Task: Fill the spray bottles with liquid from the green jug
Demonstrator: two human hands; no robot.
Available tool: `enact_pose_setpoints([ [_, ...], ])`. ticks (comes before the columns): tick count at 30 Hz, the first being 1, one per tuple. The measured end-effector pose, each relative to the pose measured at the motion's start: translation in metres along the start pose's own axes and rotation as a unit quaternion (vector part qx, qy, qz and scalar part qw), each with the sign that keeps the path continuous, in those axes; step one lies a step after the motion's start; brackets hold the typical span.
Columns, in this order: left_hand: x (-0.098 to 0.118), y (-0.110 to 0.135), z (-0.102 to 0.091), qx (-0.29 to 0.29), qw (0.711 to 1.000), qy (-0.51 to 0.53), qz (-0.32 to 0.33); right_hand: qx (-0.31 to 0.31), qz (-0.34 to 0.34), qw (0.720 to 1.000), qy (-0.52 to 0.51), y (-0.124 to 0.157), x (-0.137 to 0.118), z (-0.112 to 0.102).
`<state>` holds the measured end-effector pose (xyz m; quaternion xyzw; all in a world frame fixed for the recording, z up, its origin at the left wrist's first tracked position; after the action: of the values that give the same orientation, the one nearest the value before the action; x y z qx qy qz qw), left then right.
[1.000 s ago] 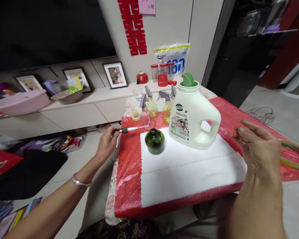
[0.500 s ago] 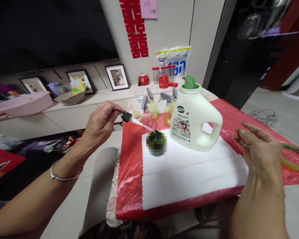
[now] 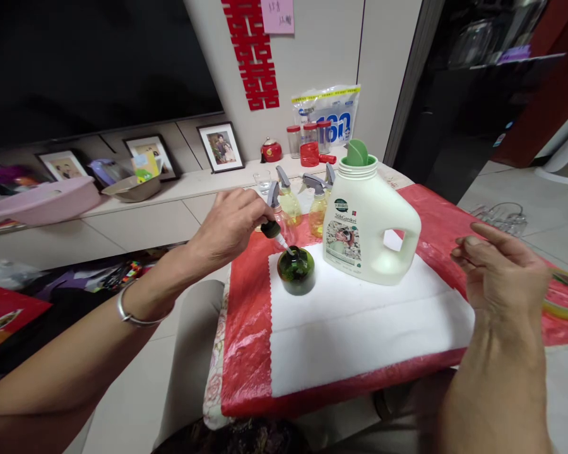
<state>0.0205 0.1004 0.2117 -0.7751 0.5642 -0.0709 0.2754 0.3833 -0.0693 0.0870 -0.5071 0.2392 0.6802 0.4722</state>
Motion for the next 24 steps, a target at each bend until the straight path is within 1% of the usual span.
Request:
enact_pose_setpoints([
  [3, 0.012, -0.008, 0.008, -0.024, 0.999, -0.019, 0.028, -0.001, -0.020, 1.000, -0.014, 0.003, -0.007, 0.001],
  [6, 0.021, -0.016, 0.012, -0.035, 0.998, -0.017, 0.046, 0.001, -0.028, 0.999, -0.022, 0.003, -0.010, 0.000],
  [10, 0.029, -0.024, 0.016, -0.052, 0.996, -0.026, 0.067, 0.001, -0.034, 0.999, -0.025, 0.002, -0.010, -0.001],
  [12, 0.031, -0.025, 0.021, -0.069, 0.995, -0.029, 0.072, 0.001, -0.034, 0.999, -0.024, 0.001, -0.010, -0.001],
  [15, 0.030, -0.021, 0.032, -0.091, 0.993, -0.017, 0.070, 0.003, -0.034, 0.999, -0.021, 0.000, -0.011, 0.000],
  [17, 0.028, -0.016, 0.041, -0.095, 0.994, 0.001, 0.059, 0.003, -0.039, 0.999, -0.023, 0.000, -0.012, 0.000],
  [22, 0.019, -0.003, 0.063, -0.092, 0.993, 0.077, 0.008, -0.005, -0.054, 0.998, -0.034, 0.000, -0.016, 0.000],
  [24, 0.017, 0.000, 0.065, -0.079, 0.990, 0.117, -0.007, -0.011, -0.063, 0.997, -0.036, 0.001, -0.019, 0.001],
])
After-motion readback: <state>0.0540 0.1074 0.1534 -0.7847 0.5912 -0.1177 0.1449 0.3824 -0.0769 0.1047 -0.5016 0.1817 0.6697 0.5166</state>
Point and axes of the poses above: each hand's wrist, its own y-axis away from the middle knuckle, its own z-axis out of the palm, x = y × z, the point moved 9 cm from there along -y, towards the middle knuckle, and after that the axes turned 7 degrees about z, right-handed, at the moved point
